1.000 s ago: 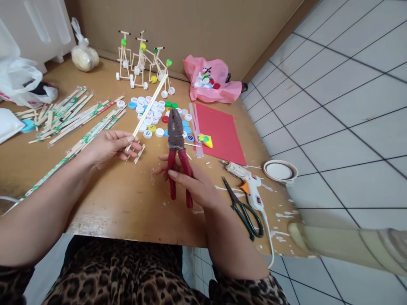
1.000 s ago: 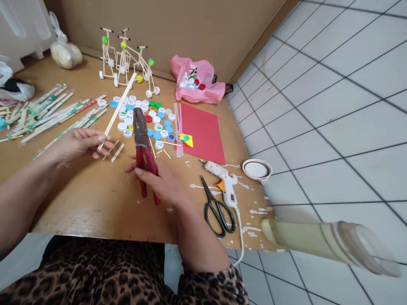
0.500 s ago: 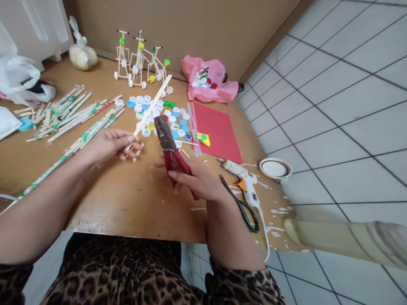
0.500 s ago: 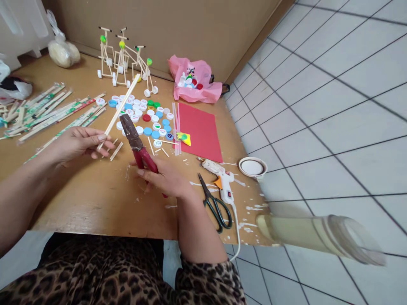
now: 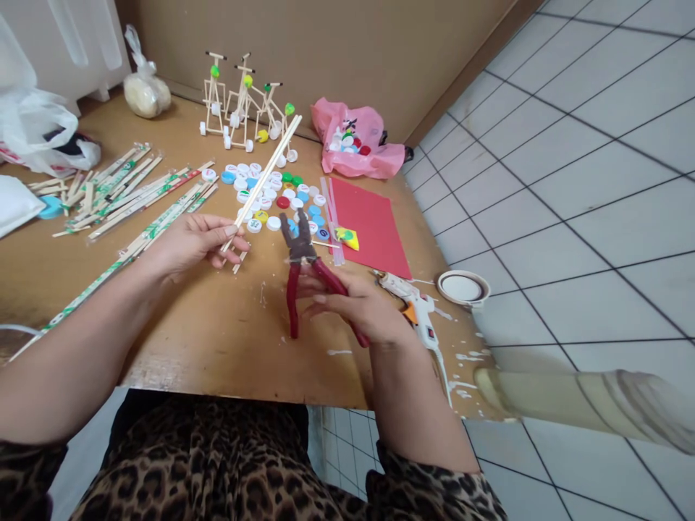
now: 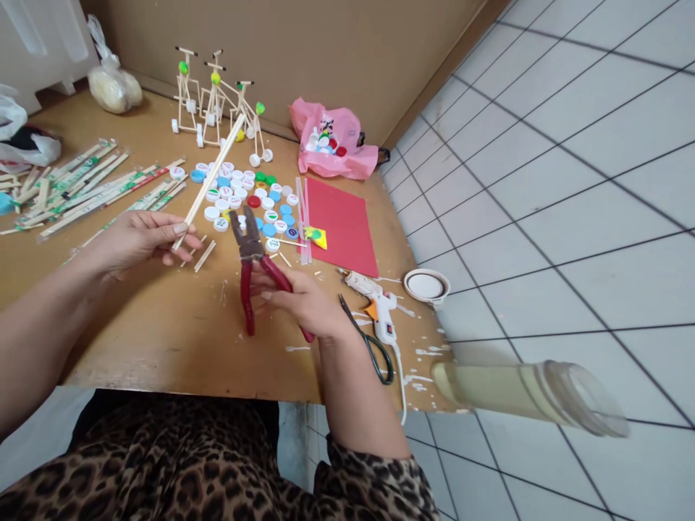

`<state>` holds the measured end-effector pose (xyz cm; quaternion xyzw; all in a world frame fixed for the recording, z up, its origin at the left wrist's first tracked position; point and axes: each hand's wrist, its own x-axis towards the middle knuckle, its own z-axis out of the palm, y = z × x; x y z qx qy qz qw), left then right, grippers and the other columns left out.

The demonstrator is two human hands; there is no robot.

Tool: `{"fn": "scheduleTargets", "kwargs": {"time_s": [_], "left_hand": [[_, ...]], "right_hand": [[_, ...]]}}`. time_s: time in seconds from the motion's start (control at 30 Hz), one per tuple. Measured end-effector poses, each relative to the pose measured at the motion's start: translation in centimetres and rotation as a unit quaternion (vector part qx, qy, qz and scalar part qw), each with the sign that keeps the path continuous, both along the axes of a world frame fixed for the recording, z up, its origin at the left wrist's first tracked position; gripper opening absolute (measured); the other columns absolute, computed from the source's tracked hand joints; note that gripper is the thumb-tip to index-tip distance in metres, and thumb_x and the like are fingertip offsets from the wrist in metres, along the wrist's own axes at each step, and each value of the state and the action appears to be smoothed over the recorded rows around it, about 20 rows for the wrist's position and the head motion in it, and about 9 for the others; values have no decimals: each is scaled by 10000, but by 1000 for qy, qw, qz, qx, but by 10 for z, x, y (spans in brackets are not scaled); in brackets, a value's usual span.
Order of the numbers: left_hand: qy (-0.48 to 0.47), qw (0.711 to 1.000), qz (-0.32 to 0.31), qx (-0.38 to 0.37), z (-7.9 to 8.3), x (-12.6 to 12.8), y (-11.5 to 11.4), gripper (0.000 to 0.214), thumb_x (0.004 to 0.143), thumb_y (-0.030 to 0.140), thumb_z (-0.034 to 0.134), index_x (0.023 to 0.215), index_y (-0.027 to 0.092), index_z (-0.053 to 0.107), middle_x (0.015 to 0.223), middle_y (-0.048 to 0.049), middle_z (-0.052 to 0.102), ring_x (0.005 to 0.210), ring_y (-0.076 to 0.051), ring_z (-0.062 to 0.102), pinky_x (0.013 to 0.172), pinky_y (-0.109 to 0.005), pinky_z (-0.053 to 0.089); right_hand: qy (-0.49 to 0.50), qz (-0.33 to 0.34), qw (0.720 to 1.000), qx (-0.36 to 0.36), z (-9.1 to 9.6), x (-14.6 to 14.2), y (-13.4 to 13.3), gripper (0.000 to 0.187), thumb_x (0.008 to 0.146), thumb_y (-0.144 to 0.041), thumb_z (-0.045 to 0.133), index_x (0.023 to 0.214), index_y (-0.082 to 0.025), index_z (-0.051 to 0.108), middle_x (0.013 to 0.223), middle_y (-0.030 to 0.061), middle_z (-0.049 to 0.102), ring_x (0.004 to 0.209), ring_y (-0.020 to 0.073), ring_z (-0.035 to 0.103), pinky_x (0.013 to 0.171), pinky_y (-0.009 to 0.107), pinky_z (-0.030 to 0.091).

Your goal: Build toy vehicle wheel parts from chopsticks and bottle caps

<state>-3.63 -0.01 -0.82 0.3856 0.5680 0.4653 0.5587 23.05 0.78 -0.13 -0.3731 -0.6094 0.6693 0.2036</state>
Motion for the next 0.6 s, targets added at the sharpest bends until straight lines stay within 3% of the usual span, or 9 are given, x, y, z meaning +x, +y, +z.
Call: {"fn": "scheduleTargets", "kwargs": {"time_s": [0.1,0.2,0.33,0.43,0.6], "left_hand": [[-9,1000,3,-6,0,2,0,75,830,197,777,793,133,774,808,-111,814,581,-154,731,462,-200,492],[-16,1000,15,-12,2,4,0,92,823,177,782,747,134,754,765,-97,804,534,-132,708,436,-179,470],[-9,999,28,-20,2,4,0,95,820,155,762,729,133,746,746,-94,803,523,-128,702,432,-169,459],[0,1000,23,-17,0,3,0,75,810,170,761,746,130,755,772,-106,811,556,-143,718,454,-179,475],[6,1000,17,-14,-4,0,1,103,787,220,801,776,125,763,818,-120,816,581,-158,728,475,-199,485]], "right_hand": [[117,-31,982,-145,-13,0,-6,444,711,-185,610,1153,-216,640,1125,94,769,993,211,719,560,226,571],[174,-34,957,-230,-22,-6,-17,469,666,-146,575,1128,-206,626,1153,116,769,1016,210,723,429,131,475],[203,-12,920,-336,-29,-19,-36,483,697,-116,553,1171,-181,617,1162,129,764,1060,206,734,491,124,531],[209,-48,891,-401,-38,-27,-45,449,720,-64,527,1149,-154,626,1155,134,763,1061,174,739,589,126,577],[228,-92,869,-429,-50,-31,-49,415,755,-32,491,1130,-144,630,1239,129,733,1111,157,722,648,127,593]]}}
